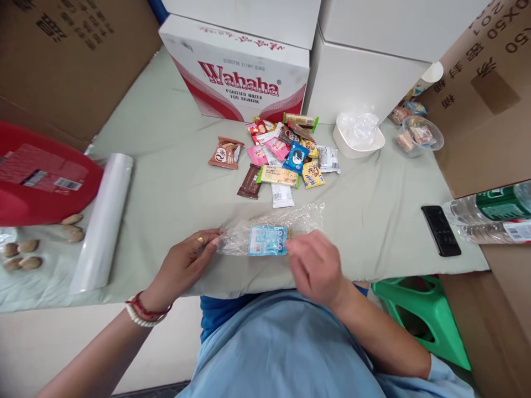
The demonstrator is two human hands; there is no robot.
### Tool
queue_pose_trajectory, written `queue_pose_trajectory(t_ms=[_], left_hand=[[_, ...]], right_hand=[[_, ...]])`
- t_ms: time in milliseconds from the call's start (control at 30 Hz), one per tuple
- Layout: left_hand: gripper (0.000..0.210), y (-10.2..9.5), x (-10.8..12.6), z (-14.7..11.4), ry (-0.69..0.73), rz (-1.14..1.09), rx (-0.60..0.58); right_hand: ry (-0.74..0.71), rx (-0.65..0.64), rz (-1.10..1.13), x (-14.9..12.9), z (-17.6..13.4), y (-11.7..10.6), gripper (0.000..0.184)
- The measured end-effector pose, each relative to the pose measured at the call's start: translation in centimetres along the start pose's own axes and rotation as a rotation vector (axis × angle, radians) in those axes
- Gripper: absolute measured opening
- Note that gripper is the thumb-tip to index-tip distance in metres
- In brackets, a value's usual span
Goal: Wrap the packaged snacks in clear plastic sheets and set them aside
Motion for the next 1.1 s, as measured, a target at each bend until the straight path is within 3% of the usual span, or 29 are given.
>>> queue_pose_trajectory(t_ms=[67,133,300,400,500,633,733,833,967,1000,1033,1100], left_hand=[[0.051,0.3,0.1,0.1,-0.003,-0.008,0.033],[0.053,0.4,0.1,0.2,-0.019,-0.018,0.059],[0.056,0.5,0.1,0.8,-0.097,-0.071,0.079],[0.049,0.4,0.1,1.3,-0.064,-0.055,0.072],[0.037,0.5,0.0,2.1,-0.018,0.042,0.082],[0.052,1.4,0.0,3.1,-0.012,0.2,0.094],[0.048,2.1,-0.5,3.6,-0.038,0.293,0.097],[0.038,1.5,-0.7,3.4,-0.02,0.281,0.24],[0.02,-1.9,2.1,0.9,0.214,0.309,0.768],[0.019,-2.3,3.4,-0.1,0.311,0.314,0.844],[0.022,-2.3,4.8,-0.9,0.419,0.3,0.855],[0.028,-0.7,7.4,-2.2,0.625,0.218,0.668]], right_hand=[[-0.024,-0.085,0.079,-1.5,-0.5,0.9,0.04],[0.055,-0.131,0.032,-1.4,-1.0,2.0,0.037],[0.384,-0.264,-0.066,1.6,-1.1,4.8,0.052],[0.477,-0.354,-0.024,2.8,-0.6,6.2,0.04],[0.489,-0.389,-0.011,3.2,0.1,7.1,0.019],[0.463,-0.416,-0.092,3.3,0.7,7.7,0.019],[0.43,-0.46,-0.175,3.3,0.9,8.2,0.023],[0.402,-0.49,-0.206,3.6,1.0,8.7,0.023],[0.406,-0.525,-0.208,3.9,0.9,9.2,0.022],[0.402,-0.532,-0.207,3.9,0.9,9.3,0.022],[0.395,-0.537,-0.208,3.7,0.9,9.3,0.021],[0.378,-0.547,-0.211,3.4,0.9,9.4,0.022]])
Point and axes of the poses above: each hand's wrist, its own z-axis towards the middle knuckle, its own y-axis out of the palm, x = y × z, the point moved 3 cm from there along z, towards the middle knuckle, and after that the axes turned 15 degrees about x, right-handed, at the moved point
